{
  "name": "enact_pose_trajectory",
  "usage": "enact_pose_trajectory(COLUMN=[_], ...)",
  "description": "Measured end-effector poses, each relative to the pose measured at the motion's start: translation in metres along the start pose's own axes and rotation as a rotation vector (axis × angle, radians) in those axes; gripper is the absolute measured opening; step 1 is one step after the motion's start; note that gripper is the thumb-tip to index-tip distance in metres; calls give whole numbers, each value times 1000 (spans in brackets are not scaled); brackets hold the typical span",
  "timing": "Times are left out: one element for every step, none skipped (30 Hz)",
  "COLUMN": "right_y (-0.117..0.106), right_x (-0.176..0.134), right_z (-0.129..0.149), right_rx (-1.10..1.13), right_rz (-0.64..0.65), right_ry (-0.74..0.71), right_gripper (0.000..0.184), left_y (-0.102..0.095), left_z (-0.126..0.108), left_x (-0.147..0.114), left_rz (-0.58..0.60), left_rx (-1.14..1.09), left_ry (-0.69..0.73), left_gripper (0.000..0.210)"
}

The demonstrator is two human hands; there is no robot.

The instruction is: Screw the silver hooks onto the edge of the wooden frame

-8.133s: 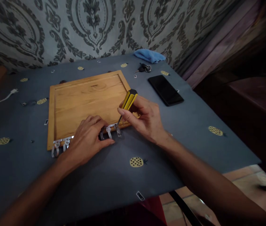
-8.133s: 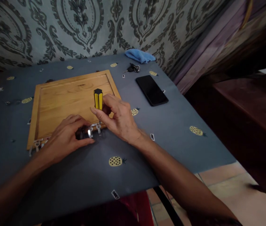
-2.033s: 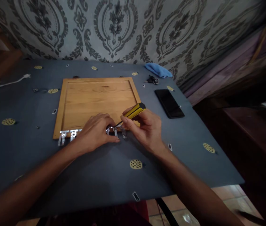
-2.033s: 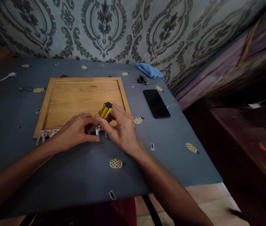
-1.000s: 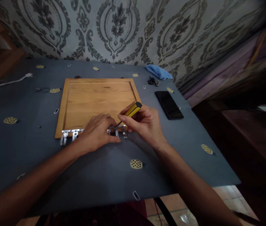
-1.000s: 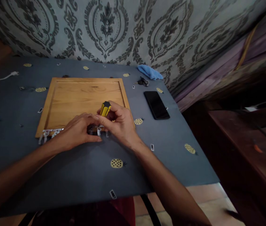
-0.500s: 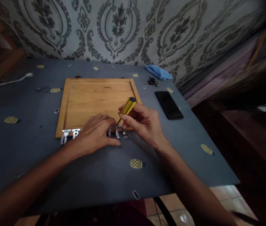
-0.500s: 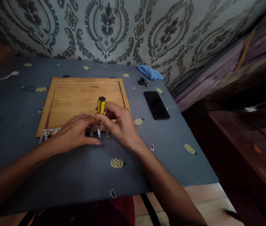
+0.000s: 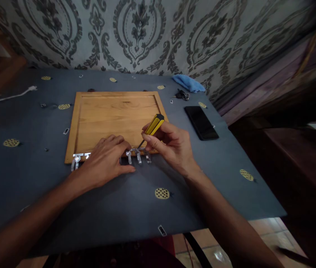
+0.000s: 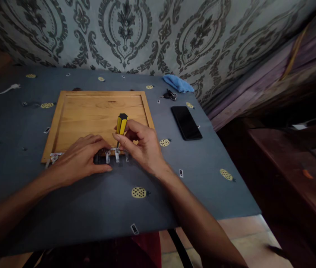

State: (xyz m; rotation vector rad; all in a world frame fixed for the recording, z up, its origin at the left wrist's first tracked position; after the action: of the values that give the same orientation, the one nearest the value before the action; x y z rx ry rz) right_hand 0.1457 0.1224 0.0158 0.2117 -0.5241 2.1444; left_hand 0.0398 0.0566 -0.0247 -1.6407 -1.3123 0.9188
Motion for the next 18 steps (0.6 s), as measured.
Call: enact_pose_trajectory(right_y=[0, -1, -2, -3, -4, -5, -5, -5, -5, -4, -4, -3, -3, -2, -2, -2, -2, -2], right_x=[0, 0, -1, -1, -1, -2, -2, -2, -2, -2, -2, -2, -2, -2, -2, -2, -3, -2], right_z=[0, 1, 1, 2, 2, 2, 3, 3, 4, 4, 4, 5, 5, 5, 5, 6, 6, 6], right_rx=[-7, -20, -39, -64, -92, -119, -141, -156, -163, -166, -166, -165, -162, -158, -155, -154, -155, -158], right_rz=[-6, -14, -26, -39, -52, -64, -74, -79, -80, -78, -76, -73, -71, -69, -69, -68, -66, -63], right_ry=[-6, -12, -18, -20, -21, -19, -19, -20, -23, -25, -26, -27, -31, -33, -35, -34, -33, -31], right_gripper=[27, 27, 28, 28, 29, 30, 31, 31, 32, 32, 33, 33, 33, 33, 32, 32, 31, 31], left_y=[0, 0, 0, 0, 0, 0, -1, -1, -1, -1, -1, 0, 1, 2, 3, 4, 4, 5], left_z=[-1, -1, -1, -1, -1, -1, -1, -2, -3, -4, -5, -6, -8, -10, -11, -12, -13, -13], left_x=[0, 0, 0, 0, 0, 0, 0, 0, 1, 1, 2, 4, 5, 7, 9, 11, 12, 13], left_rz=[-2, -4, -7, -12, -17, -22, -27, -32, -34, -34, -31, -26, -20, -14, -8, -4, -2, -2], left_rx=[8, 17, 24, 28, 28, 26, 21, 17, 14, 15, 20, 29, 40, 51, 60, 65, 63, 51], left_ry=[5, 9, 10, 9, 10, 12, 13, 13, 10, 6, 0, -4, -5, -3, -1, -1, -1, -2], left_gripper=[42, 41, 41, 40, 39, 39, 39, 40, 41, 43, 44, 45, 45, 46, 46, 45, 44, 41])
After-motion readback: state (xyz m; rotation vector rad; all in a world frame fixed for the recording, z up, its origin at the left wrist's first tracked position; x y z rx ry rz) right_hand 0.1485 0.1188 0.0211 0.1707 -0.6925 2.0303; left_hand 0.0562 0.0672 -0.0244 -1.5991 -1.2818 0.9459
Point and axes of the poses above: each hand's wrist, its own x-axis towards the middle knuckle, its own y-axis out of the palm, z = x × y, the point moved 10 cm from there along x, towards the middle knuckle, and after that the axes turned 1 degree about x, right-handed, at the moved point
